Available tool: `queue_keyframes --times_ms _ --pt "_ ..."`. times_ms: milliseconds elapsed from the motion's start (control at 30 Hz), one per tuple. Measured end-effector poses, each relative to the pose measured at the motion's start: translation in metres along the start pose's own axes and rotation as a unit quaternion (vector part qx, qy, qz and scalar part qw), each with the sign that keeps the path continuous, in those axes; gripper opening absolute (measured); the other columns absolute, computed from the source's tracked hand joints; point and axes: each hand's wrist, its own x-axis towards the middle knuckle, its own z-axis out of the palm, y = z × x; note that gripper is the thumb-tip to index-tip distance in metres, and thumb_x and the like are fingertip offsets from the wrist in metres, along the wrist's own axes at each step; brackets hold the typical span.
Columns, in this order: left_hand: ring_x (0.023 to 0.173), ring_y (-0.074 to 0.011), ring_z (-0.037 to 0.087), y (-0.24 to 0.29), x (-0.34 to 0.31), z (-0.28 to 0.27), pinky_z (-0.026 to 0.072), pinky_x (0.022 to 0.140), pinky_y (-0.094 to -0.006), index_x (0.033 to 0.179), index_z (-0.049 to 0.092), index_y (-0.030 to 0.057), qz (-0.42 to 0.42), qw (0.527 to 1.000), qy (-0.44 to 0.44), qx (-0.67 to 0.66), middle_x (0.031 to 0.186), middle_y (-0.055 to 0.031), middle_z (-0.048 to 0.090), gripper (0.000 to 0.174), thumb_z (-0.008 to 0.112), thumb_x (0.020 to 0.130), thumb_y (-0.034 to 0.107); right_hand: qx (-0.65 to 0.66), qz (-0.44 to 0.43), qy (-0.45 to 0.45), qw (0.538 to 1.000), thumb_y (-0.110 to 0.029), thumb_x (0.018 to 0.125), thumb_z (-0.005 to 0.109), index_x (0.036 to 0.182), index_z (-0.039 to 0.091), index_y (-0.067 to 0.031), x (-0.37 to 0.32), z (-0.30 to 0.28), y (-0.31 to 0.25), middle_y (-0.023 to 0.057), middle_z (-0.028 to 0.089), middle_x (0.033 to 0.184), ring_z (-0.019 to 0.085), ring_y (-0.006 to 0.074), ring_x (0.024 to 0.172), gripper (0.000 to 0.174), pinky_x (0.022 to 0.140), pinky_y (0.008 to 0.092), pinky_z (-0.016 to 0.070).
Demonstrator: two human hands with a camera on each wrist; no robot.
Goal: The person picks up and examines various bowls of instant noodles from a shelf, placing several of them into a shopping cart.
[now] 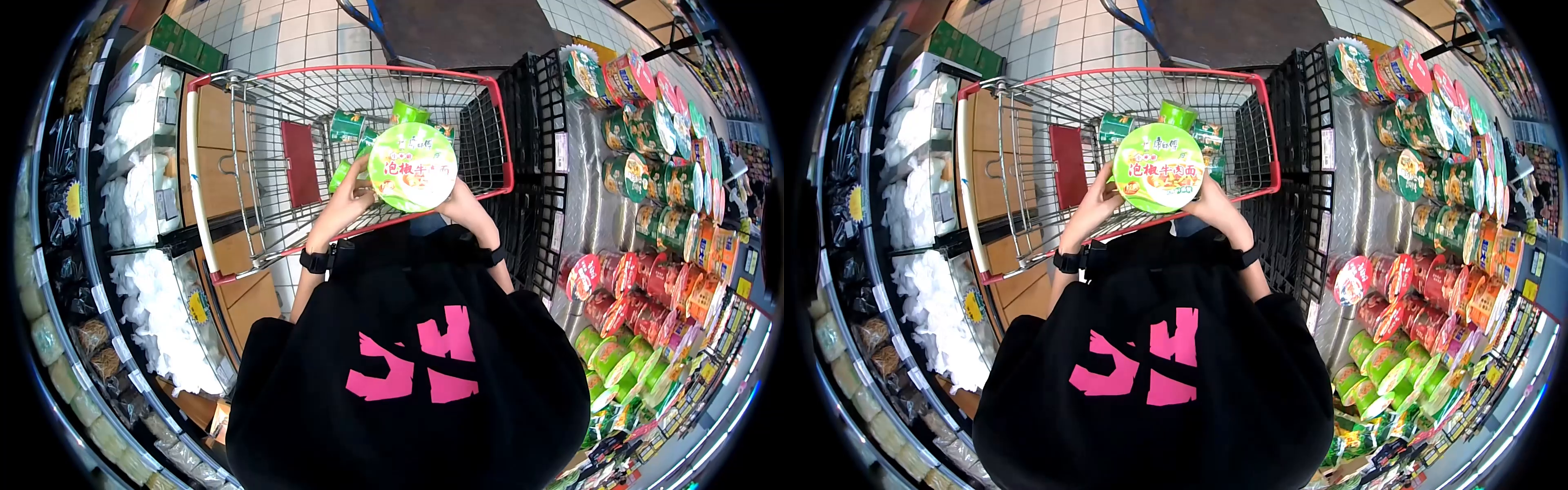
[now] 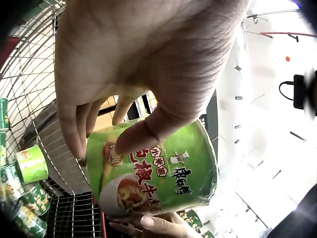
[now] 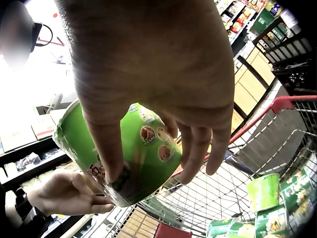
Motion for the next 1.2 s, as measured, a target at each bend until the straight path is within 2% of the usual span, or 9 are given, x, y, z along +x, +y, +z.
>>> queue_keyframes --times_ms 333,467,533,567,667,867,933,1133,1200 --pt "0.115 -0.0262 0.052 -0.008 0.058 0.014 0.0454 0.088 -0.0315 0.144 0.019 0.0022 -0.055 0.998 -0.01 -0.042 0.139 -0.0187 0.037 0.073 0.052 0.079 0.004 -0.016 0.075 -0.074 0.994 -0.024 0.069 0.082 0.132 0.036 0.0019 0.045 -0.058 0.031 0.0154 0.055 0.123 0.055 0.0238 0.112 0.083 0.095 0.0331 0.0426" --pt "0.107 -0.0212 0.054 -0.02 0.095 0.02 0.0452 0.084 -0.0282 0.142 0.023 0.0002 -0.082 0.996 -0.003 -0.022 0.136 -0.0195 0.042 0.076 0.056 0.074 0.01 -0.045 0.077 -0.117 0.989 -0.03 0.066 0.083 0.135 0.032 0.002 0.068 -0.077 0.055 0.0168 0.055 0.123 0.053 0.0245 0.114 0.092 0.097 0.0344 0.0412" --pt "0.119 -0.0244 0.046 -0.029 0.114 0.026 0.0401 0.096 -0.0346 0.142 0.022 -0.0014 -0.103 0.995 0.001 -0.004 0.136 -0.0197 0.04 0.076 0.055 0.074 0.007 -0.065 0.157 -0.115 0.979 -0.034 0.065 0.083 0.136 0.031 0.0015 0.077 -0.089 0.062 0.0175 0.054 0.123 0.051 0.0242 0.116 0.095 0.097 0.035 0.0411" --pt "0.116 -0.0227 0.047 -0.042 0.124 0.029 0.0409 0.095 -0.0334 0.142 0.023 -0.0016 -0.105 0.994 0.001 -0.004 0.135 -0.0189 0.041 0.075 0.055 0.074 0.007 -0.068 0.076 -0.081 0.991 -0.038 0.066 0.083 0.133 0.037 0.0005 0.081 -0.09 0.076 0.0116 0.054 0.122 0.056 0.0204 0.1 0.09 0.085 0.0315 0.0467" --pt "0.106 -0.0174 0.052 -0.052 0.145 0.036 0.043 0.091 -0.0297 0.141 0.023 -0.002 -0.155 0.985 0.004 -0.081 0.127 -0.0146 0.047 0.074 0.054 0.074 0.005 -0.05 0.113 -0.092 0.988 -0.038 0.066 0.083 0.136 0.033 0.0002 0.093 -0.1 0.094 0.014 0.053 0.123 0.056 0.0212 0.102 0.094 0.083 0.0319 0.0476" --pt "0.086 -0.0143 0.055 -0.126 0.186 0.037 0.0468 0.078 -0.0289 0.139 0.021 0.001 -0.219 0.956 0.046 -0.191 0.097 -0.009 0.053 0.075 0.052 0.071 0.003 -0.106 0.1 -0.106 0.984 -0.03 0.066 0.083 0.14 0.017 0.0013 0.117 -0.095 0.155 0.0202 0.047 0.13 0.047 0.028 0.121 0.104 0.098 0.0353 0.0404" --pt "0.086 -0.0153 0.056 -0.145 0.19 0.033 0.0468 0.082 -0.0305 0.146 0.005 0.0046 -0.239 0.951 0.037 -0.192 0.095 -0.0062 0.056 0.088 0.055 0.073 0.003 -0.106 0.097 -0.12 0.982 -0.027 0.066 0.083 0.139 0.018 0.0015 0.125 -0.087 0.193 0.0208 0.045 0.132 0.045 0.0285 0.123 0.103 0.103 0.0353 0.0352" --pt "0.078 -0.0135 0.052 -0.191 0.199 0.029 0.0432 0.079 -0.0337 0.148 -0.001 0.0179 -0.293 0.922 0.073 -0.243 0.09 -0.0028 0.052 0.093 0.05 0.072 -0.001 -0.094 0.105 -0.113 0.984 -0.022 0.067 0.082 0.139 0.016 0.0013 0.135 -0.063 0.231 0.0199 0.049 0.126 0.05 0.0281 0.117 0.1 0.1 0.0357 0.0392" --pt "0.08 -0.013 0.05 -0.197 0.199 0.032 0.0408 0.083 -0.0362 0.148 -0.002 0.0193 -0.308 0.913 0.082 -0.253 0.094 -0.0018 0.051 0.095 0.049 0.071 -0.001 -0.193 0.202 -0.124 0.952 -0.021 0.068 0.08 0.138 0.015 0.0008 0.136 -0.059 0.233 0.0191 0.054 0.119 0.058 0.0268 0.104 0.098 0.091 0.0353 0.0468"
